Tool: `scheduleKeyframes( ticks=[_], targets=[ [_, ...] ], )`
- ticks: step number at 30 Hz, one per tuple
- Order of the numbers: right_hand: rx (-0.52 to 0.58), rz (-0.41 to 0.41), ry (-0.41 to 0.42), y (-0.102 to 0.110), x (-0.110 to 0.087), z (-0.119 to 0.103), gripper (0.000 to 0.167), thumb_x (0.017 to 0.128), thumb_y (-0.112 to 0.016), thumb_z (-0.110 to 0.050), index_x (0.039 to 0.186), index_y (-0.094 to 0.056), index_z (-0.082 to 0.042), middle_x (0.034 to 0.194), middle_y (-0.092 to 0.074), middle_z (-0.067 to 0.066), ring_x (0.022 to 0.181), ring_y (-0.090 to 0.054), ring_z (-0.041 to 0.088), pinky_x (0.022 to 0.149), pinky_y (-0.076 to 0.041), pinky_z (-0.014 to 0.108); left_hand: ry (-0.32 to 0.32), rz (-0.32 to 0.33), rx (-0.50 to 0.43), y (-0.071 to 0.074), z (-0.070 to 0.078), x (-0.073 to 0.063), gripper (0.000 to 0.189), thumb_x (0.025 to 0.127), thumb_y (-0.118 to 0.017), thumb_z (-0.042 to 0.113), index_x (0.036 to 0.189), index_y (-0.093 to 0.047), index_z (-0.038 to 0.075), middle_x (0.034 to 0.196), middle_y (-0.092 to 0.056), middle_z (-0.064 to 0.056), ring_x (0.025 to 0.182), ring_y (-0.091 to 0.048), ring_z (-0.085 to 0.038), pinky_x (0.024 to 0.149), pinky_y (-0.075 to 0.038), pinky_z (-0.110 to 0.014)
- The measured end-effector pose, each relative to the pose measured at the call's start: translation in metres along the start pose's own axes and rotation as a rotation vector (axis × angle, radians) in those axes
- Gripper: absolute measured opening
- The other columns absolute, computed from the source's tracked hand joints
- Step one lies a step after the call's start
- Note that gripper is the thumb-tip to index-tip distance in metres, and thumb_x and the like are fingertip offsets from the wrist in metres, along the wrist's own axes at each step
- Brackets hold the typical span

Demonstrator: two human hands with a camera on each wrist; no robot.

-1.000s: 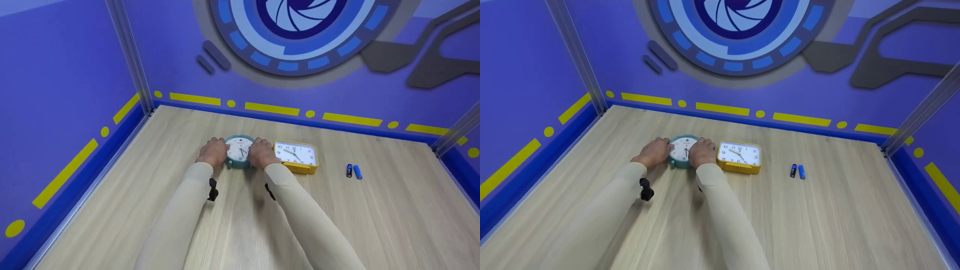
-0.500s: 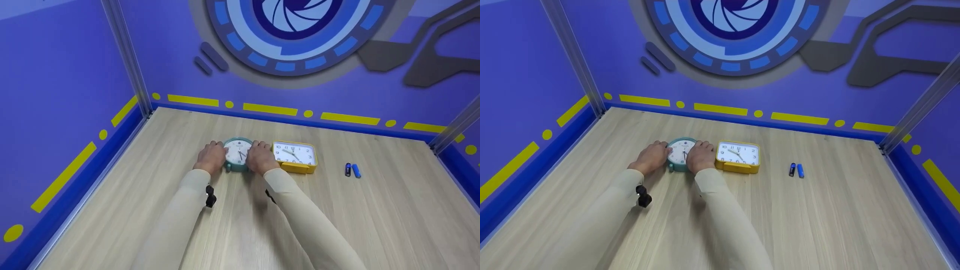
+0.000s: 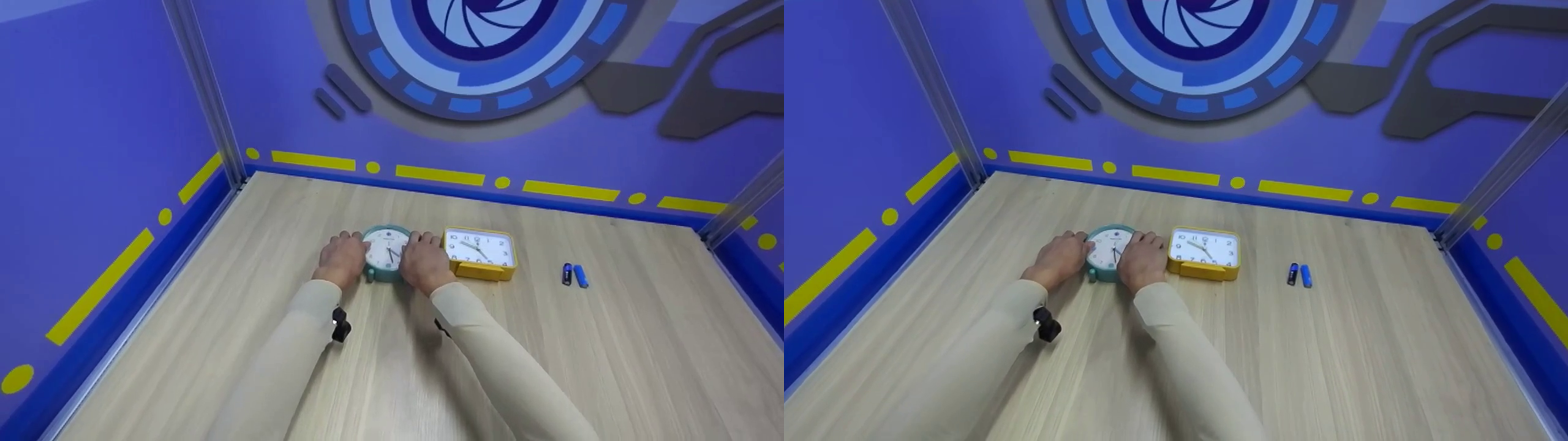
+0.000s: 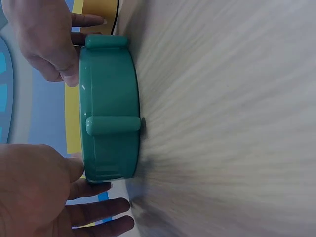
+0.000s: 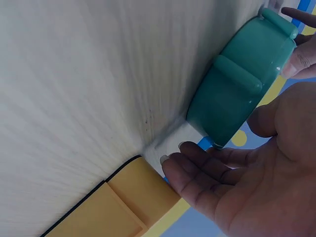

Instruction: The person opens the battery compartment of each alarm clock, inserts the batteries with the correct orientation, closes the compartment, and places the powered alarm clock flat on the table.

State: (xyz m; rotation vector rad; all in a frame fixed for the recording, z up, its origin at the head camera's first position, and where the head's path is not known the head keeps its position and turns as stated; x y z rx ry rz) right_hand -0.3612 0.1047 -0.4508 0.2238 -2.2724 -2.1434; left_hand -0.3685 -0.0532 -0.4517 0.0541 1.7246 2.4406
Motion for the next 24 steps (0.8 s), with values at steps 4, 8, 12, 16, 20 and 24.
scheduleKeyframes(
  ticks=[4, 8, 12, 16, 20, 24],
  targets=[
    [-0.026, 0.021, 0.002, 0.0, -0.005, -0.002, 0.052, 0.117, -0.035, -0.031, 0.151, -0.043, 0.007, 0.139, -0.054, 0.029, 0.124, -0.055, 0.038, 0.105, -0.051, 0.048, -0.015, 0.03, 0.08, 0.0, 0.001, -0.004, 0.047, 0.116, -0.042, 0.03, 0.14, -0.06, -0.005, 0.123, -0.063, -0.023, 0.114, -0.062, -0.037, 0.095, -0.054, -0.051],
    [-0.048, 0.023, -0.012, -0.002, -0.008, -0.001, 0.053, 0.116, -0.034, -0.032, 0.152, -0.043, 0.006, 0.139, -0.054, 0.03, 0.123, -0.055, 0.038, 0.101, -0.053, 0.049, -0.024, 0.067, 0.152, -0.002, 0.001, -0.009, 0.047, 0.116, -0.041, 0.033, 0.138, -0.062, -0.003, 0.12, -0.064, -0.023, 0.108, -0.064, -0.036, 0.089, -0.057, -0.05],
    [-0.063, 0.03, -0.013, -0.005, -0.012, 0.0, 0.053, 0.116, -0.034, -0.033, 0.152, -0.044, 0.005, 0.138, -0.055, 0.03, 0.12, -0.056, 0.037, 0.099, -0.055, 0.049, -0.031, 0.081, 0.207, -0.005, 0.001, -0.014, 0.046, 0.116, -0.04, 0.034, 0.136, -0.063, -0.001, 0.116, -0.065, -0.022, 0.103, -0.064, -0.034, 0.085, -0.058, -0.048],
    [-0.053, 0.046, -0.007, -0.007, -0.016, 0.001, 0.054, 0.116, -0.034, -0.034, 0.151, -0.045, 0.005, 0.138, -0.055, 0.029, 0.116, -0.058, 0.036, 0.098, -0.056, 0.049, -0.041, 0.09, 0.242, -0.006, 0.002, -0.018, 0.046, 0.117, -0.04, 0.034, 0.135, -0.063, -0.002, 0.113, -0.065, -0.021, 0.1, -0.063, -0.032, 0.082, -0.058, -0.047],
    [-0.033, 0.056, -0.005, -0.007, -0.02, 0.002, 0.053, 0.116, -0.035, -0.034, 0.151, -0.045, 0.005, 0.136, -0.056, 0.028, 0.113, -0.058, 0.035, 0.097, -0.056, 0.048, -0.057, 0.12, 0.232, -0.007, 0.002, -0.023, 0.045, 0.116, -0.042, 0.033, 0.132, -0.065, -0.002, 0.111, -0.066, -0.021, 0.099, -0.064, -0.033, 0.082, -0.058, -0.047],
    [-0.025, 0.056, -0.003, -0.009, -0.025, 0.003, 0.052, 0.116, -0.036, -0.034, 0.15, -0.045, 0.004, 0.129, -0.058, 0.026, 0.11, -0.059, 0.035, 0.094, -0.057, 0.047, -0.079, 0.132, 0.212, -0.009, 0.002, -0.029, 0.044, 0.116, -0.043, 0.032, 0.13, -0.066, -0.002, 0.111, -0.067, -0.022, 0.099, -0.065, -0.034, 0.083, -0.057, -0.048]
  ],
)
Point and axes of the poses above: each hand's wrist, its own x-axis towards the middle knuckle, its own y-axis out of the back of the hand, z = x × y, the point moved 4 cm from there along x, towards the middle knuckle
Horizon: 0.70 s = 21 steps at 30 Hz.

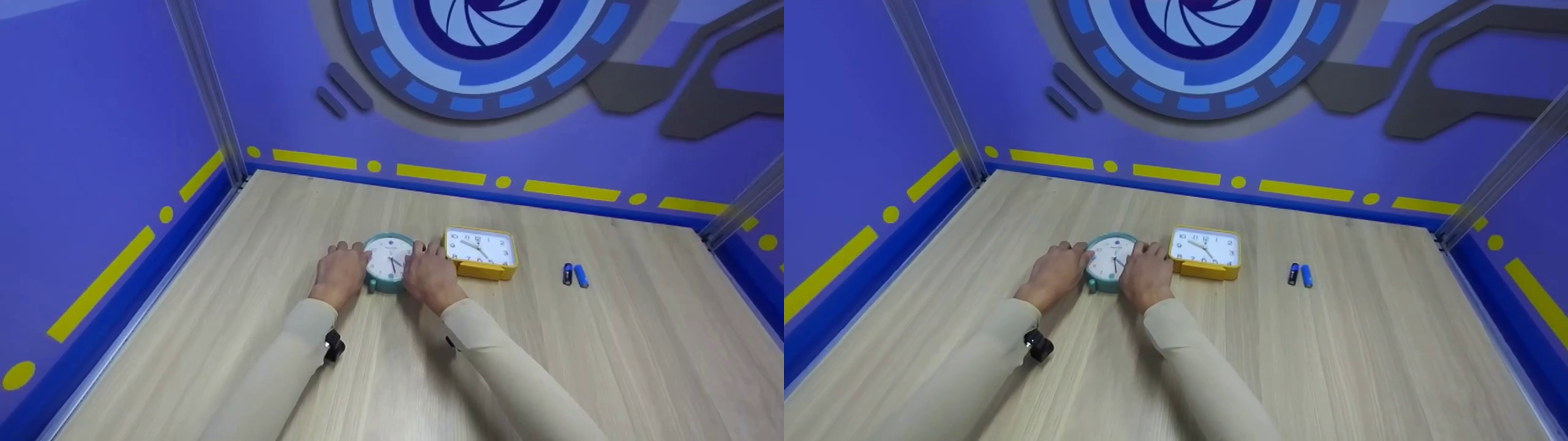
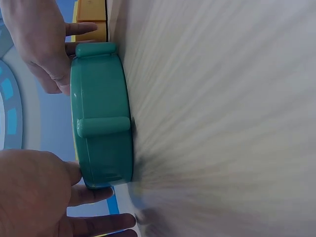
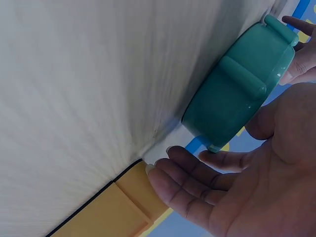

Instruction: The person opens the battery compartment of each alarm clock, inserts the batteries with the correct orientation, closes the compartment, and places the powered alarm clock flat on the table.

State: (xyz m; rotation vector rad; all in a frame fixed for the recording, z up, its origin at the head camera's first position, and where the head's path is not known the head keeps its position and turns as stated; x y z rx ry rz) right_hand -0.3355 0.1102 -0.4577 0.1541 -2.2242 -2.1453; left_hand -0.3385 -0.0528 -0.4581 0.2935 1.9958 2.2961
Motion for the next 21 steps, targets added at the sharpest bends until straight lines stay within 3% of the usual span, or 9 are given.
scheduleKeyframes(
  ticks=[11, 21],
  targets=[
    [0.014, 0.062, 0.024, 0.0, -0.016, 0.006, 0.048, 0.114, -0.039, -0.033, 0.14, -0.052, 0.005, 0.118, -0.06, 0.024, 0.107, -0.06, 0.036, 0.093, -0.056, 0.049, -0.035, 0.052, -0.051, 0.001, 0.006, -0.013, 0.043, 0.115, -0.047, 0.032, 0.126, -0.068, -0.004, 0.109, -0.067, -0.024, 0.097, -0.066, -0.037, 0.08, -0.058, -0.05],
    [0.05, 0.048, 0.031, -0.002, -0.027, 0.011, 0.048, 0.114, -0.041, -0.034, 0.142, -0.052, 0.004, 0.121, -0.059, 0.024, 0.108, -0.057, 0.036, 0.097, -0.054, 0.05, -0.057, 0.068, -0.089, 0.001, 0.01, -0.024, 0.042, 0.114, -0.049, 0.031, 0.126, -0.068, -0.004, 0.108, -0.067, -0.023, 0.096, -0.066, -0.036, 0.08, -0.058, -0.049]
  ],
)
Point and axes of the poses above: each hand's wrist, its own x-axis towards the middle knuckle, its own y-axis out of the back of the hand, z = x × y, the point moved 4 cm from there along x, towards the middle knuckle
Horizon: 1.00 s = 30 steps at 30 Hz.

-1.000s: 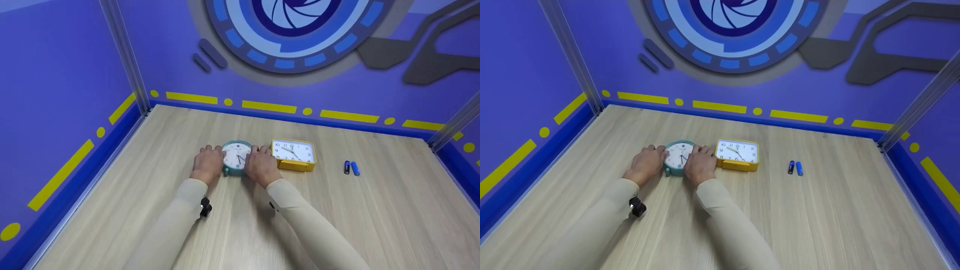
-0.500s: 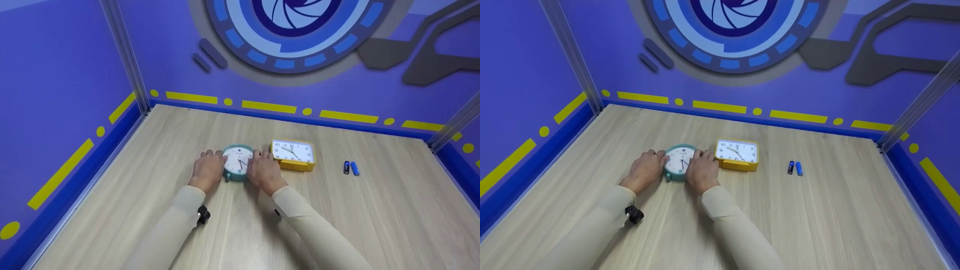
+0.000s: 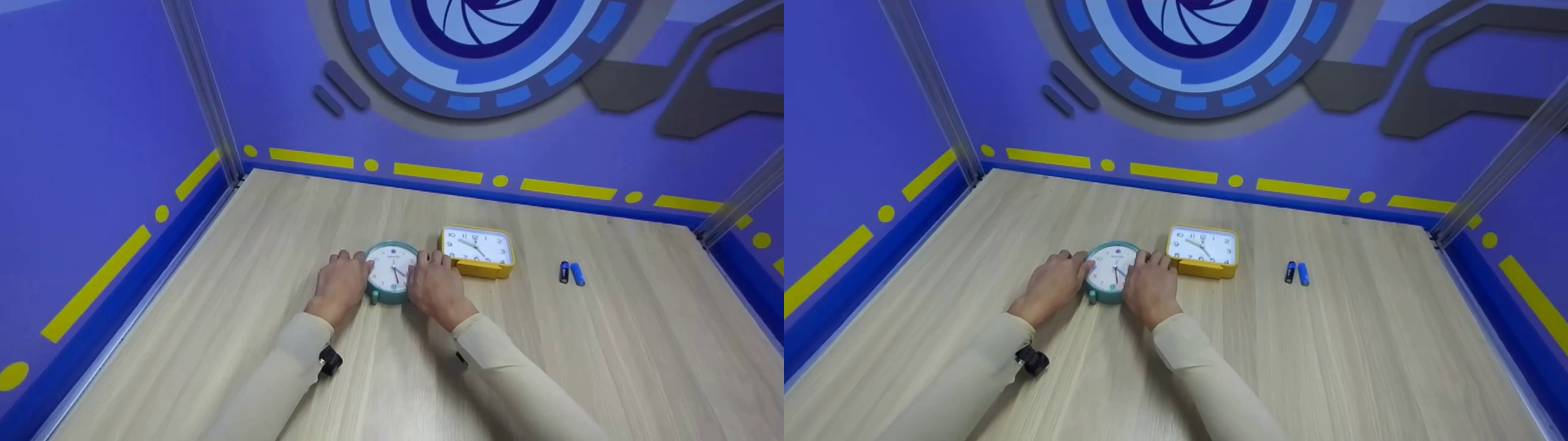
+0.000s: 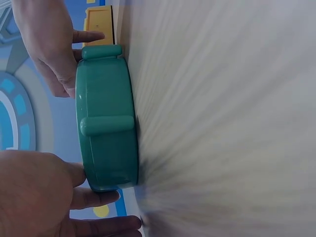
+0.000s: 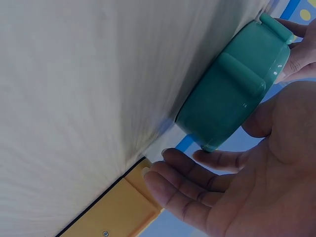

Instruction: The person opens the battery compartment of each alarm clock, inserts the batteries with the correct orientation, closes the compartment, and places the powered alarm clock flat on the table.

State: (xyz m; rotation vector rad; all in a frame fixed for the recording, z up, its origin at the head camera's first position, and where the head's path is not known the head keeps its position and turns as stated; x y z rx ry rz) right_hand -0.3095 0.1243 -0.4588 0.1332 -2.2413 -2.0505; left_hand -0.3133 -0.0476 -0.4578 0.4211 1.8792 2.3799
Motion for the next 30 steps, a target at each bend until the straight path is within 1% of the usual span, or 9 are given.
scheduleKeyframes(
  ticks=[7, 13, 20, 23, 30],
  targets=[
    [0.004, 0.024, 0.011, 0.0, -0.008, 0.005, 0.047, 0.114, -0.042, -0.034, 0.138, -0.054, 0.005, 0.118, -0.06, 0.023, 0.105, -0.056, 0.036, 0.096, -0.054, 0.048, -0.02, 0.003, -0.044, 0.001, 0.002, -0.004, 0.042, 0.114, -0.051, 0.031, 0.126, -0.069, -0.004, 0.11, -0.067, -0.023, 0.099, -0.066, -0.036, 0.083, -0.057, -0.05],
    [0.008, 0.045, 0.042, 0.001, -0.016, 0.008, 0.042, 0.113, -0.043, -0.032, 0.13, -0.056, 0.005, 0.107, -0.058, 0.021, 0.097, -0.054, 0.034, 0.085, -0.054, 0.045, -0.027, -0.006, -0.095, -0.001, 0.003, -0.011, 0.044, 0.113, -0.051, 0.033, 0.131, -0.068, -0.003, 0.117, -0.066, -0.025, 0.105, -0.065, -0.038, 0.087, -0.056, -0.052],
    [0.007, 0.057, 0.047, 0.002, -0.024, 0.012, 0.039, 0.113, -0.046, -0.032, 0.124, -0.056, 0.004, 0.097, -0.053, 0.017, 0.091, -0.05, 0.032, 0.077, -0.053, 0.041, -0.051, 0.008, -0.122, -0.001, 0.005, -0.018, 0.042, 0.112, -0.053, 0.032, 0.128, -0.069, -0.003, 0.114, -0.066, -0.025, 0.102, -0.065, -0.038, 0.086, -0.056, -0.053],
    [0.0, 0.059, 0.049, 0.002, -0.028, 0.013, 0.039, 0.113, -0.046, -0.032, 0.123, -0.056, 0.004, 0.097, -0.052, 0.017, 0.091, -0.05, 0.032, 0.078, -0.052, 0.042, -0.053, -0.004, -0.133, -0.001, 0.007, -0.02, 0.043, 0.112, -0.053, 0.033, 0.129, -0.068, -0.003, 0.116, -0.066, -0.026, 0.104, -0.064, -0.038, 0.087, -0.056, -0.053],
    [0.014, 0.058, 0.045, 0.0, -0.037, 0.018, 0.042, 0.113, -0.045, -0.033, 0.129, -0.055, 0.004, 0.105, -0.055, 0.019, 0.094, -0.052, 0.032, 0.084, -0.055, 0.046, -0.059, -0.036, -0.13, -0.002, 0.012, -0.026, 0.046, 0.113, -0.051, 0.035, 0.134, -0.067, -0.003, 0.119, -0.065, -0.024, 0.106, -0.064, -0.036, 0.09, -0.056, -0.052]
  ],
)
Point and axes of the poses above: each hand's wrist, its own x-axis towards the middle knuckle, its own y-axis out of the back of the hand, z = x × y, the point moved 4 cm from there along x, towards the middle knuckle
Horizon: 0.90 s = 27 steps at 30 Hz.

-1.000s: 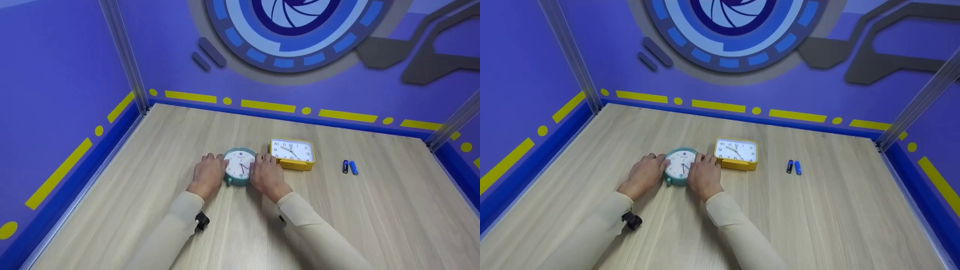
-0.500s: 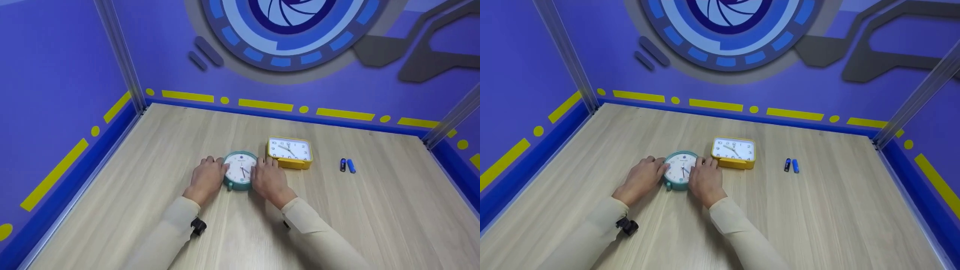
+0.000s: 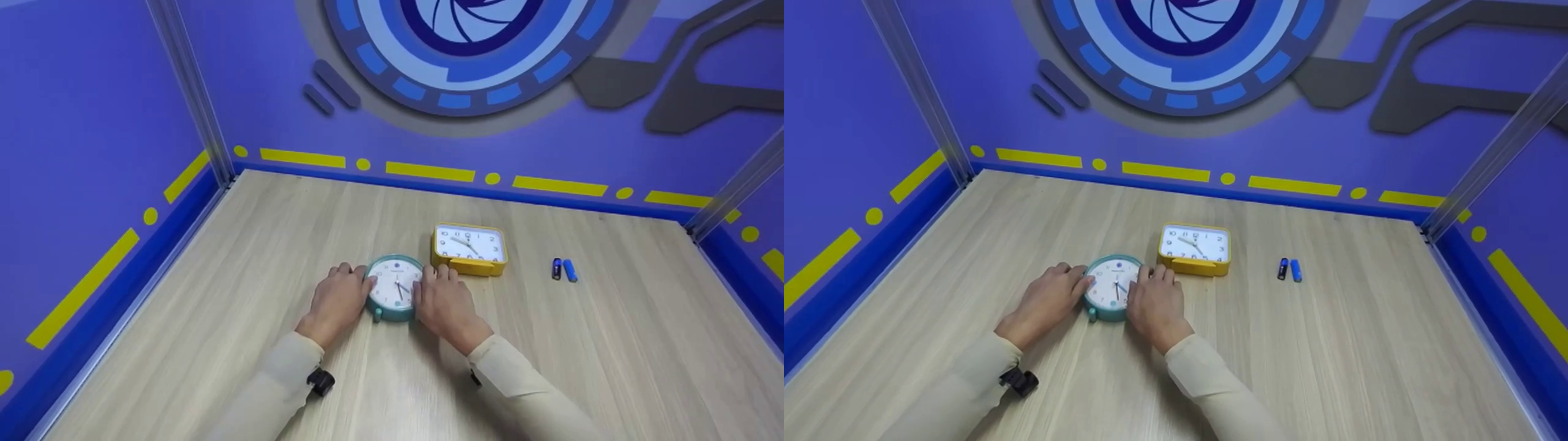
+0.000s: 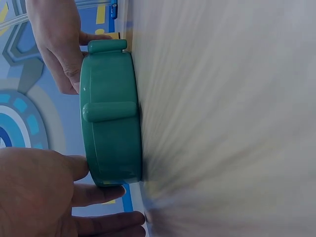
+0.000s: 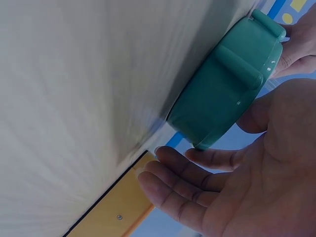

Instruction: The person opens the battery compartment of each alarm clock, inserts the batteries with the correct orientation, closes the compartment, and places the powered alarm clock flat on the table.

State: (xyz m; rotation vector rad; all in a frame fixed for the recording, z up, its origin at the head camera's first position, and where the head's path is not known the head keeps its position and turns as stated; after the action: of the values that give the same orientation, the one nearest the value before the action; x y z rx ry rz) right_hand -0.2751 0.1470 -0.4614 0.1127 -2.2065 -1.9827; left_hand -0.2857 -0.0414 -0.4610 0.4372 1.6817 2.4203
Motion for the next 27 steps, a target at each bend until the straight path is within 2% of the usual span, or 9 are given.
scheduleKeyframes(
  ticks=[14, 23, 27],
  targets=[
    [0.089, 0.02, 0.023, 0.001, -0.02, 0.012, 0.038, 0.112, -0.05, -0.031, 0.123, -0.054, 0.004, 0.099, -0.05, 0.015, 0.091, -0.05, 0.031, 0.079, -0.054, 0.045, -0.05, -0.002, -0.028, -0.004, 0.009, -0.009, 0.045, 0.112, -0.054, 0.034, 0.131, -0.068, -0.004, 0.114, -0.066, -0.022, 0.105, -0.064, -0.036, 0.089, -0.055, -0.051],
    [0.141, 0.015, 0.012, 0.0, -0.03, 0.019, 0.037, 0.111, -0.05, -0.03, 0.123, -0.054, 0.005, 0.102, -0.051, 0.017, 0.093, -0.052, 0.033, 0.079, -0.053, 0.05, -0.1, 0.055, 0.004, -0.004, 0.017, -0.017, 0.038, 0.11, -0.058, 0.031, 0.121, -0.071, -0.003, 0.104, -0.064, -0.021, 0.096, -0.063, -0.035, 0.079, -0.057, -0.05],
    [0.136, 0.004, 0.01, 0.001, -0.034, 0.021, 0.038, 0.112, -0.05, -0.031, 0.123, -0.054, 0.005, 0.102, -0.051, 0.017, 0.091, -0.051, 0.032, 0.077, -0.053, 0.049, -0.111, 0.051, 0.014, -0.005, 0.02, -0.018, 0.038, 0.11, -0.058, 0.031, 0.12, -0.071, -0.003, 0.104, -0.064, -0.02, 0.095, -0.063, -0.035, 0.079, -0.057, -0.049]
  ],
)
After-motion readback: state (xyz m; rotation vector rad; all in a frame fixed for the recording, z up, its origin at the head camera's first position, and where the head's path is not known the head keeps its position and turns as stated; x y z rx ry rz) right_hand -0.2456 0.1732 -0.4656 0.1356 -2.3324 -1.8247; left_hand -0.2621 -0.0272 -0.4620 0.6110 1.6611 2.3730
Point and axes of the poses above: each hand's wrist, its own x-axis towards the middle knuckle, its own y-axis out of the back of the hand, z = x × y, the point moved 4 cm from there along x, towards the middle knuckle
